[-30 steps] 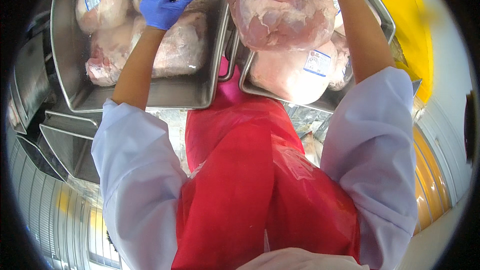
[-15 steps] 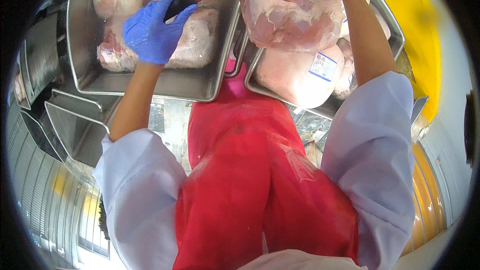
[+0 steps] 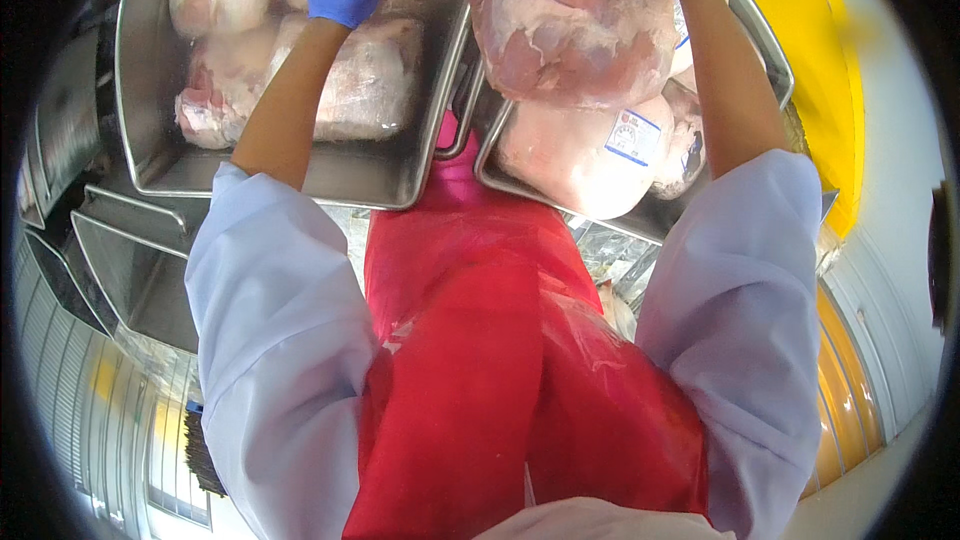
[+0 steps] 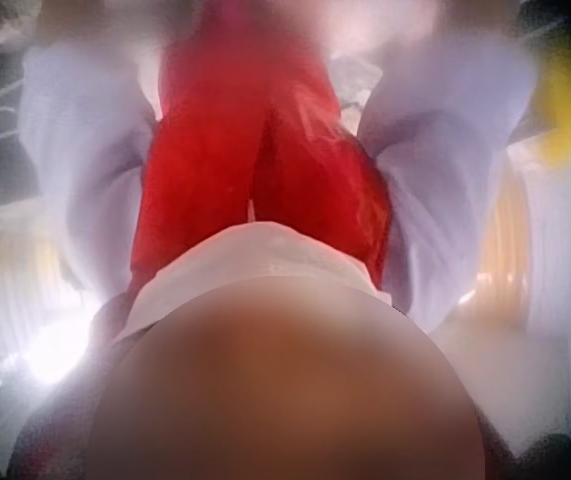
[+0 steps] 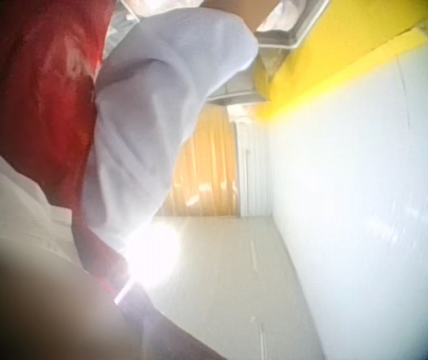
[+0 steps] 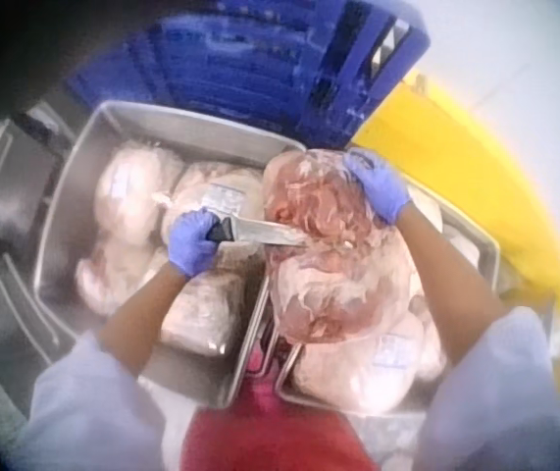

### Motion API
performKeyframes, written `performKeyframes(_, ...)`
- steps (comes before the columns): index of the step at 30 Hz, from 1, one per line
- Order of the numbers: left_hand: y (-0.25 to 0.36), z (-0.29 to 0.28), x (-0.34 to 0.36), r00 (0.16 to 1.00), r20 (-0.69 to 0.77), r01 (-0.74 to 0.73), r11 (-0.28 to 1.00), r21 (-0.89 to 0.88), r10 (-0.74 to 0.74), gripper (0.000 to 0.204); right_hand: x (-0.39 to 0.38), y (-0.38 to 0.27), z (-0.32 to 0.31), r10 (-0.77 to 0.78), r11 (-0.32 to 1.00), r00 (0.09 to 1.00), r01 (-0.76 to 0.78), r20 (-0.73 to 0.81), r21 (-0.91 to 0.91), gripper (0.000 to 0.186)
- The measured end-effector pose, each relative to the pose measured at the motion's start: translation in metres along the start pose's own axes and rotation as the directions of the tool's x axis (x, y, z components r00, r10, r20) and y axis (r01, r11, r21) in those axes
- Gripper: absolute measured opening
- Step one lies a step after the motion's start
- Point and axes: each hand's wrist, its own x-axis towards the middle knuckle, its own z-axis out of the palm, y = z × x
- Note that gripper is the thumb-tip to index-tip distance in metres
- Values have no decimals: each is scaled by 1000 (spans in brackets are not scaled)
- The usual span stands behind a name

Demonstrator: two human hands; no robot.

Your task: The person uses a knife to trim and cut large pieces of raw meat on a stainless steel work surface. They separate the meat into smaller portions and place them into metal trays. The person wears blue gloves and a red apron while performing the task.

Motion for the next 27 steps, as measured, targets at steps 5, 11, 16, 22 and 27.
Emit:
performKeyframes(5, 32, -84, -25, 993, 37, 111, 993, 41, -113, 16, -8, -43, -32, 15, 997, 994, -23, -109, -73, 38)
performKeyframes(11, 18, -173, -148, 915, 80, 369, 900, 233, -396, 14, -27, -161, -98, -523, 817, 831, 552, 191, -167, 40)
performKeyframes(16, 38, -185, -189, 884, 78, 436, 874, 216, -460, 16, -28, -186, -74, -546, 600, 615, 761, 570, -247, 40)
performKeyframes(22, 39, -173, -194, 874, 46, 472, 867, 159, -484, 17, -7, -197, -69, -493, 460, 497, 845, 714, -271, 34)
performKeyframes(27, 27, -161, -199, 859, 10, 511, 858, 59, -512, 19, 2, -184, -76, -479, 423, 385, 889, 789, -177, 25)
